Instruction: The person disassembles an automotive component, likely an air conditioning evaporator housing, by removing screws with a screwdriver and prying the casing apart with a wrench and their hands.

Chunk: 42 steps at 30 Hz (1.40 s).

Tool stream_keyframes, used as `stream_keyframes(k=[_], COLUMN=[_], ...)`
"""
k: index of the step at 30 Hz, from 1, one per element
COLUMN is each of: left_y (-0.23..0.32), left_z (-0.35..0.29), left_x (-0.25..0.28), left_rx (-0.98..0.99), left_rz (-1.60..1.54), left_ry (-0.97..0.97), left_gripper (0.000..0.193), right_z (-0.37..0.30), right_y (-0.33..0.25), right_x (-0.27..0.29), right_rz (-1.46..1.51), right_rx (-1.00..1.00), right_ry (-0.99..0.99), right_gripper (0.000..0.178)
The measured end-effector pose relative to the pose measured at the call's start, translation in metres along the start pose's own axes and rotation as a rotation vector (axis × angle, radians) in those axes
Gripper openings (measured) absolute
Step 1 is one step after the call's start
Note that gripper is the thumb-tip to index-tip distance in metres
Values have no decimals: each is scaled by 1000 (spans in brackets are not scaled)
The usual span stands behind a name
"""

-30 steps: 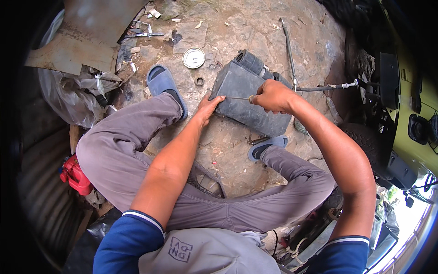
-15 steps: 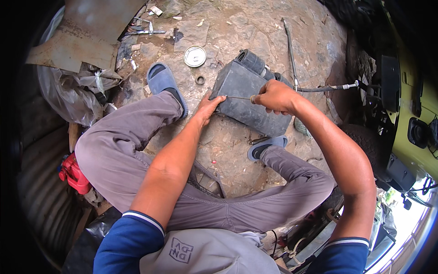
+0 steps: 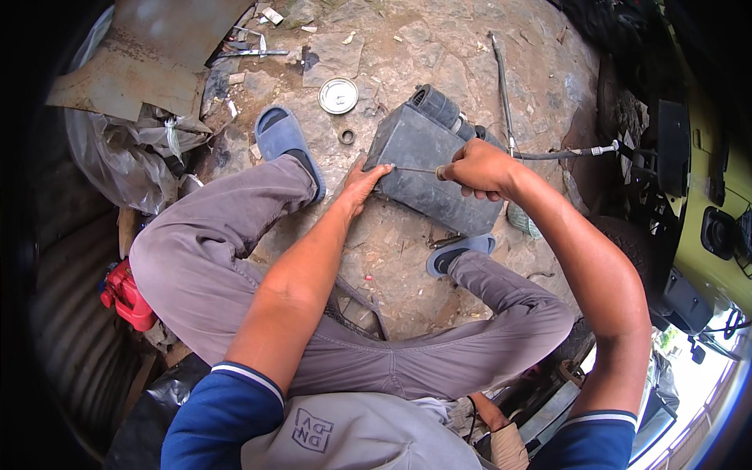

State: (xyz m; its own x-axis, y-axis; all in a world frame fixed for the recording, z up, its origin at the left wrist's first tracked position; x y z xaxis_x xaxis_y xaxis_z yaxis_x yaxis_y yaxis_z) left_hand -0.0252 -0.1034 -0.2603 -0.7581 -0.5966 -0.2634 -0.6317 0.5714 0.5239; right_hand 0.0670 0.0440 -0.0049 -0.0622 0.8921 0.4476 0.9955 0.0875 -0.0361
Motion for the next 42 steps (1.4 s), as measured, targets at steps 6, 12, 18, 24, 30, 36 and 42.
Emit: stream_keyframes(k=[6,12,18,24,30,36,42], left_y=[3,4,2,-1,-3,-7,-6], left_z=[-4,-4,-4,-1,3,7,6], left_x=[-1,-1,-2,-2,-2,-1,-1], left_rx=[10,6,15,12,6,6,6], left_rz=[16,7,-6,-32,-31,-24,-25], left_ry=[3,6,6,-5,7,11,14], left_gripper=[120,120,119,118,118,118,118], right_z=[-1,5,1,-2,-1,3,2], right_y=[-2,2,1,-4,-6,-4,-8], right_x=[2,1,2,4,3,2,3], right_rz=[52,31,26,38,49,44,29], right_rx=[26,12,3,-15,-4,-5,2], right_ry=[7,-5,-7,-5,-13,-10,-8], right_gripper=[34,33,32,34,33,33,33])
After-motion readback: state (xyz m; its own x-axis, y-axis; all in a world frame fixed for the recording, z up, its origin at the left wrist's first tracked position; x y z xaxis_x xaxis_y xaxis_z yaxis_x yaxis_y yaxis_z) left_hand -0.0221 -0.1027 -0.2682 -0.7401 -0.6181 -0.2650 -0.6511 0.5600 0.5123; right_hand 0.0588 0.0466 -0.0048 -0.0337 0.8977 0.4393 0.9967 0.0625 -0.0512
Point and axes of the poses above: each hand's wrist, its own z-axis towards the middle knuckle, its own x-axis out of the back of the hand, y = z × x, the point moved 10 cm from there along z, towards the middle knuckle, and after that the axes turned 5 degrees about y, right-handed, at the moved point
